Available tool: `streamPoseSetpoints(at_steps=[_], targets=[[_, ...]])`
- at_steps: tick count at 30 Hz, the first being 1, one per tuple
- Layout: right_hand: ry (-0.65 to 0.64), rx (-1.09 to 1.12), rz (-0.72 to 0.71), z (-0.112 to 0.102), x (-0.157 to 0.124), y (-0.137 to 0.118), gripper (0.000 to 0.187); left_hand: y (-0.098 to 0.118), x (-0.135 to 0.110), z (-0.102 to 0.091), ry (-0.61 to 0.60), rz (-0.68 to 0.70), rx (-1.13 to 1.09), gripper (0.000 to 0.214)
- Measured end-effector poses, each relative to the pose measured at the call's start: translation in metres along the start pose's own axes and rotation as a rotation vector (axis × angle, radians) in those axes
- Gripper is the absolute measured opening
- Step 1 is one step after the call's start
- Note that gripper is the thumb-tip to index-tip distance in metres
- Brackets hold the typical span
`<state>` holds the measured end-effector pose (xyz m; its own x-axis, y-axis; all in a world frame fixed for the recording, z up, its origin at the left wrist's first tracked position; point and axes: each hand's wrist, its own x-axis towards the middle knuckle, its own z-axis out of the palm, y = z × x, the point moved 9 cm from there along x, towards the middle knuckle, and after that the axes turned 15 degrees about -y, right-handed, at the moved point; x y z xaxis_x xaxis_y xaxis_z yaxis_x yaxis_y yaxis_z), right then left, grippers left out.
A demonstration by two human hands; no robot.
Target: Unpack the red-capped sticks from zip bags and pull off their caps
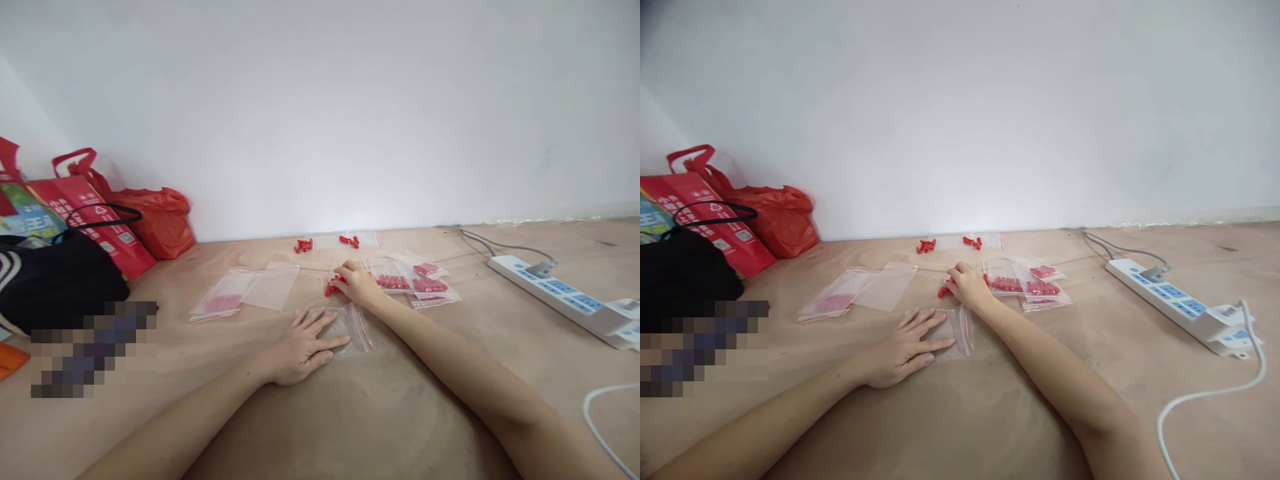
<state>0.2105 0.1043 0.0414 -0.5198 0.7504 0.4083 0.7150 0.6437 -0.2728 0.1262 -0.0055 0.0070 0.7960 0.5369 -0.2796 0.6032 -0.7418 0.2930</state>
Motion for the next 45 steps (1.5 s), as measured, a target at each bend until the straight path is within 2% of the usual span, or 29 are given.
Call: streamPoseSetpoints(at_steps=[4, 7, 11, 13, 15, 17, 21, 23, 26, 33, 36, 38, 41, 43, 45], targets=[[0.08, 0.005, 0.003, -0.013, -0.006, 0.003, 0.016, -0.003, -0.002, -0.005, 0.085, -0.021, -0.039, 0.036], [0.169, 0.015, 0.029, -0.028, -0.02, 0.008, 0.017, -0.012, -0.008, -0.016, 0.257, -0.033, -0.157, 0.03], [0.233, 0.048, 0.04, -0.041, -0.048, 0.009, 0.019, -0.041, -0.017, -0.038, 0.516, -0.165, -0.218, 0.02], [0.218, 0.061, 0.015, -0.042, -0.062, 0.004, 0.018, -0.063, -0.013, -0.05, 0.578, -0.271, -0.249, 0.019], [0.193, 0.06, -0.004, -0.042, -0.074, 0.0, 0.017, -0.093, 0.0, -0.057, 0.558, -0.402, -0.383, 0.024], [0.184, 0.054, -0.02, -0.042, -0.083, -0.003, 0.015, -0.114, 0.018, -0.064, 0.544, -0.477, -0.437, 0.024], [0.211, 0.024, -0.051, -0.046, -0.094, -0.006, 0.015, -0.137, 0.052, -0.064, 0.521, -0.548, -0.545, 0.017], [0.227, 0.005, -0.054, -0.047, -0.095, -0.006, 0.015, -0.138, 0.063, -0.057, 0.507, -0.543, -0.604, 0.016], [0.223, 0.001, -0.058, -0.045, -0.094, -0.005, 0.014, -0.136, 0.066, -0.05, 0.513, -0.528, -0.652, 0.016], [0.181, 0.022, -0.064, -0.039, -0.091, -0.005, 0.015, -0.147, 0.048, -0.051, 0.563, -0.549, -0.591, 0.014], [0.151, 0.045, -0.029, -0.04, -0.09, -0.005, 0.019, -0.145, 0.042, -0.054, 0.569, -0.537, -0.547, 0.011], [0.109, 0.059, 0.018, -0.039, -0.089, -0.005, 0.023, -0.135, 0.037, -0.058, 0.581, -0.522, -0.503, 0.01], [0.006, 0.117, 0.077, -0.032, -0.086, -0.007, 0.027, -0.107, 0.026, -0.063, 0.604, -0.463, -0.416, 0.006], [-0.068, 0.167, 0.101, -0.025, -0.084, -0.01, 0.028, -0.082, 0.021, -0.063, 0.584, -0.372, -0.348, 0.008], [-0.121, 0.209, 0.097, -0.018, -0.082, -0.015, 0.027, -0.053, 0.02, -0.059, 0.527, -0.213, -0.271, 0.011]])
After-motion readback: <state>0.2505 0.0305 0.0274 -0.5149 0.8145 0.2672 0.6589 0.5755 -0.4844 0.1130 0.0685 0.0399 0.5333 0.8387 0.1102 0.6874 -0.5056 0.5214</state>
